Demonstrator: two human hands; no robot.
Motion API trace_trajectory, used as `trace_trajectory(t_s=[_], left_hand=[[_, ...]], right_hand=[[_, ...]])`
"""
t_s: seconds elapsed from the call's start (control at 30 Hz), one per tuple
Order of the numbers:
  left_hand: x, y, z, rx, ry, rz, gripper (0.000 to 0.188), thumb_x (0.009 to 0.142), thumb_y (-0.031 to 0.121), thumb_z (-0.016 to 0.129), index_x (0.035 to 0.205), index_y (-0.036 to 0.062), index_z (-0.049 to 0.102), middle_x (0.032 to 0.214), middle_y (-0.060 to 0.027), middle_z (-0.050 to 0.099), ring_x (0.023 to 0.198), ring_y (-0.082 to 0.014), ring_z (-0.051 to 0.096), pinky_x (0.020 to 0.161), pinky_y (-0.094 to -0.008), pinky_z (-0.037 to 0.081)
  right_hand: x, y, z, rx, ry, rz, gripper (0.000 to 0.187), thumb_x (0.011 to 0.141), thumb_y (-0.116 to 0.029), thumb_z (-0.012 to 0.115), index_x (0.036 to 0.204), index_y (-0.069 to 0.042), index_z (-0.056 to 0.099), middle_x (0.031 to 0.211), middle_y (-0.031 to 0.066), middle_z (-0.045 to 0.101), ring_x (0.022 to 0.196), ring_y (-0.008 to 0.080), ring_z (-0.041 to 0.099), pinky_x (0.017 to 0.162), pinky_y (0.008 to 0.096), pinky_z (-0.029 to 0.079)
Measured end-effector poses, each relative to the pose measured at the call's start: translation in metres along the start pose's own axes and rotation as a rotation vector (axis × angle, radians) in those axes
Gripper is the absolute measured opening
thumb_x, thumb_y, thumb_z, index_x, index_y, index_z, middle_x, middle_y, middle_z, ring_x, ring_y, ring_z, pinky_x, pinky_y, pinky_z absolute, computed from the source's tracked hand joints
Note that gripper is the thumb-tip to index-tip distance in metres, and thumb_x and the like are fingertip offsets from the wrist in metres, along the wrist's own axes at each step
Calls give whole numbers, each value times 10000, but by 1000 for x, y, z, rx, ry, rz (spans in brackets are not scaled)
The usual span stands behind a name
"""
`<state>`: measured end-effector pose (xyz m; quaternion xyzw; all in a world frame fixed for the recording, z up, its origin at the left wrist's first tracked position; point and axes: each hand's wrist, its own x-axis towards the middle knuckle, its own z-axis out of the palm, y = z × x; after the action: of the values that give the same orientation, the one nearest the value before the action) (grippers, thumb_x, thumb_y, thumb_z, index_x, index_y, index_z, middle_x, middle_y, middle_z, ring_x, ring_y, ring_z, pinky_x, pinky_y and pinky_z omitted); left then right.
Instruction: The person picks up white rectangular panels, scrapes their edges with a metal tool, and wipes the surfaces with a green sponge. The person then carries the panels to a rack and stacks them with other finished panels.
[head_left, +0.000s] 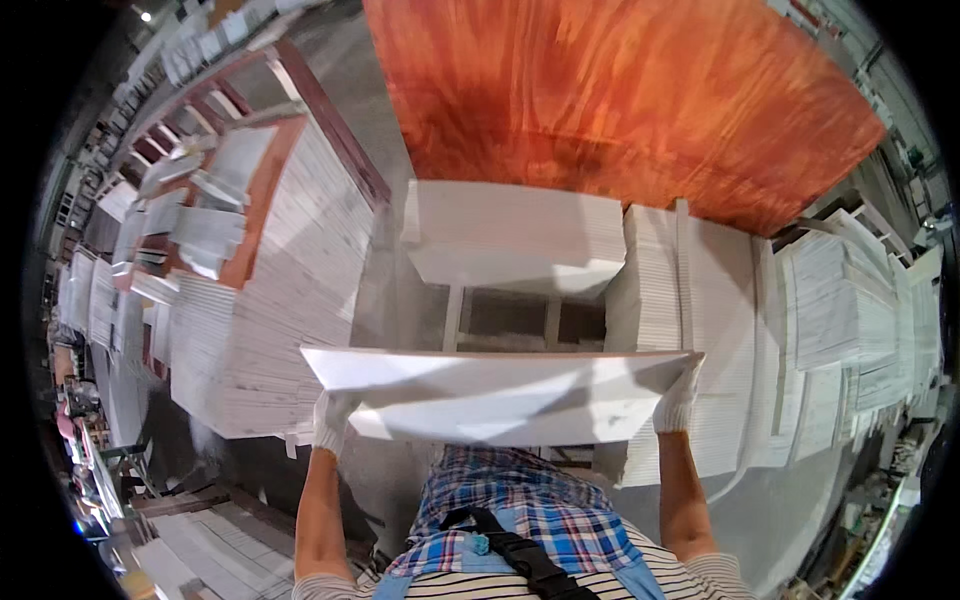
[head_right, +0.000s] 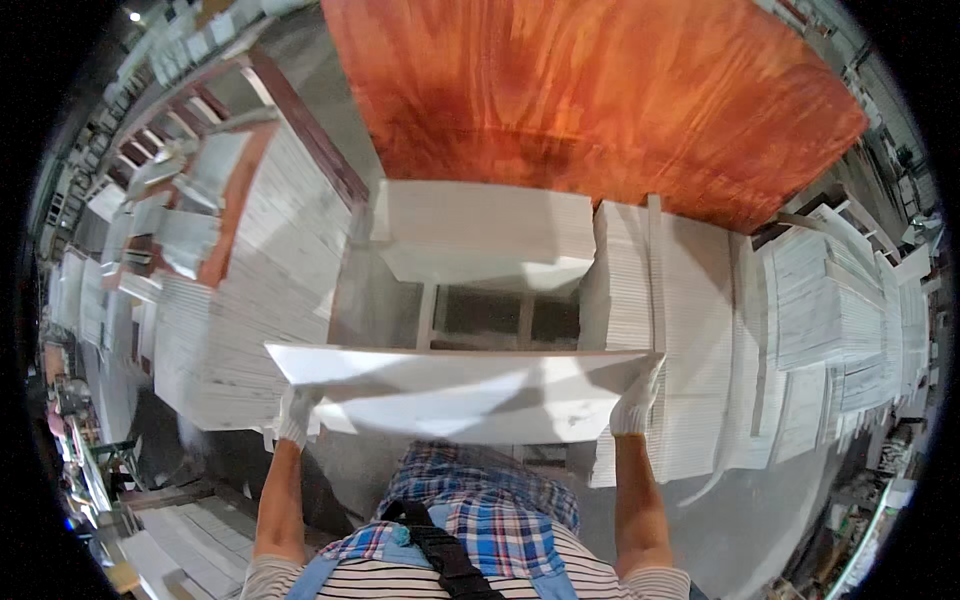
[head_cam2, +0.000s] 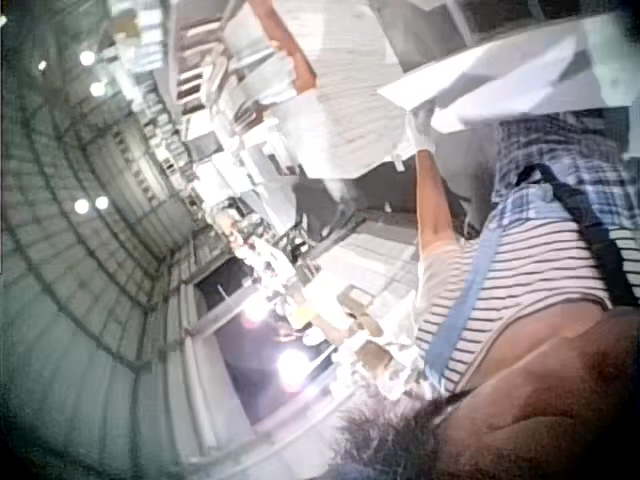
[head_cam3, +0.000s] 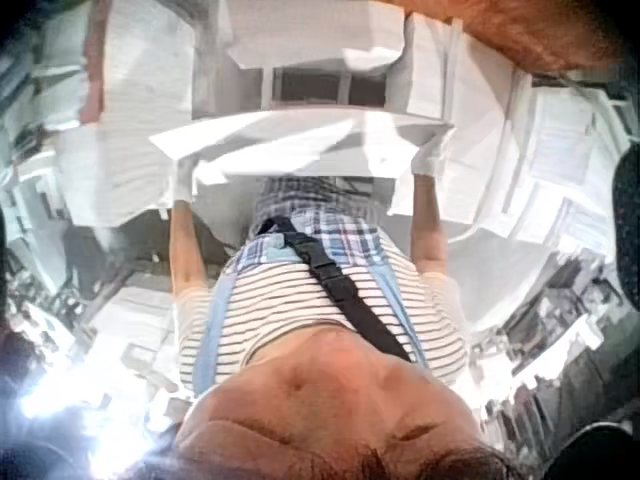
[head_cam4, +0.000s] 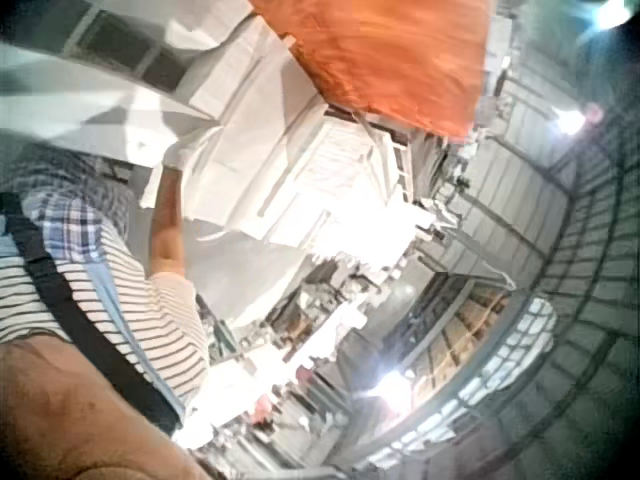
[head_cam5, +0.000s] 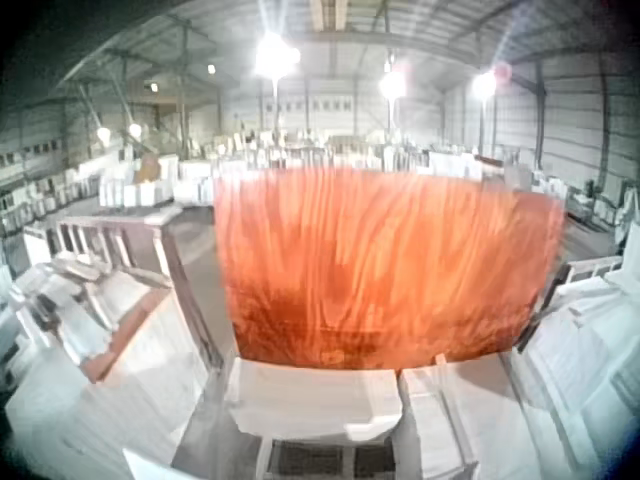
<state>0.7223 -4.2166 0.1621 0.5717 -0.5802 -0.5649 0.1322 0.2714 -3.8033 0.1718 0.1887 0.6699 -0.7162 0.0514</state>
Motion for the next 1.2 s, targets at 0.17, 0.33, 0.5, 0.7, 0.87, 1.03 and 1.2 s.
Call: trace_trajectory(t_s=[0.17,0.33,0.5,0.7,0.87,1.03,1.2], left_hand=[[180,-114,19,-234,-176,-131,454,861,131,711,1252,-19,536,994,-86,629,854,-160,596,687,-287,507],[242,-115,69,-11,-312,-200,306,884,109,682,1154,7,579,1008,-83,638,861,-180,604,753,-297,513],[310,-134,111,-35,-305,-223,190,882,70,698,1054,30,627,1001,-41,618,914,-134,580,786,-272,495],[353,-145,154,259,-339,-162,227,880,131,741,1071,51,648,982,-12,617,888,-98,549,723,-234,463],[358,-166,164,195,-337,-159,365,862,147,762,1173,39,606,1021,-13,616,931,-108,563,774,-264,477],[359,-193,155,253,-317,-245,446,854,152,764,1247,65,571,1073,-27,636,958,-135,597,792,-295,500],[357,-219,132,57,-259,-416,438,937,267,646,1261,-1,523,1076,-78,672,923,-201,653,738,-349,547]], right_hand=[[87,116,31,26,186,6,667,967,-644,466,1186,-24,582,1123,98,588,1064,214,554,969,344,438],[119,153,100,-16,118,249,515,1012,-592,406,854,-126,560,778,19,570,814,142,563,784,305,444],[179,237,141,55,271,86,441,1040,-510,397,925,-105,527,754,30,514,738,202,533,771,348,459],[210,289,136,179,108,207,394,1039,-470,426,908,-105,500,752,47,499,718,230,527,715,422,471],[217,313,127,178,30,268,429,1051,-455,392,852,-94,509,728,57,516,724,240,534,754,437,483],[228,325,102,199,-288,194,479,1045,-452,408,821,-56,554,792,101,597,791,258,573,839,433,479],[200,305,94,131,-95,334,492,1042,-467,416,940,-20,597,897,123,627,907,250,590,872,397,470]])
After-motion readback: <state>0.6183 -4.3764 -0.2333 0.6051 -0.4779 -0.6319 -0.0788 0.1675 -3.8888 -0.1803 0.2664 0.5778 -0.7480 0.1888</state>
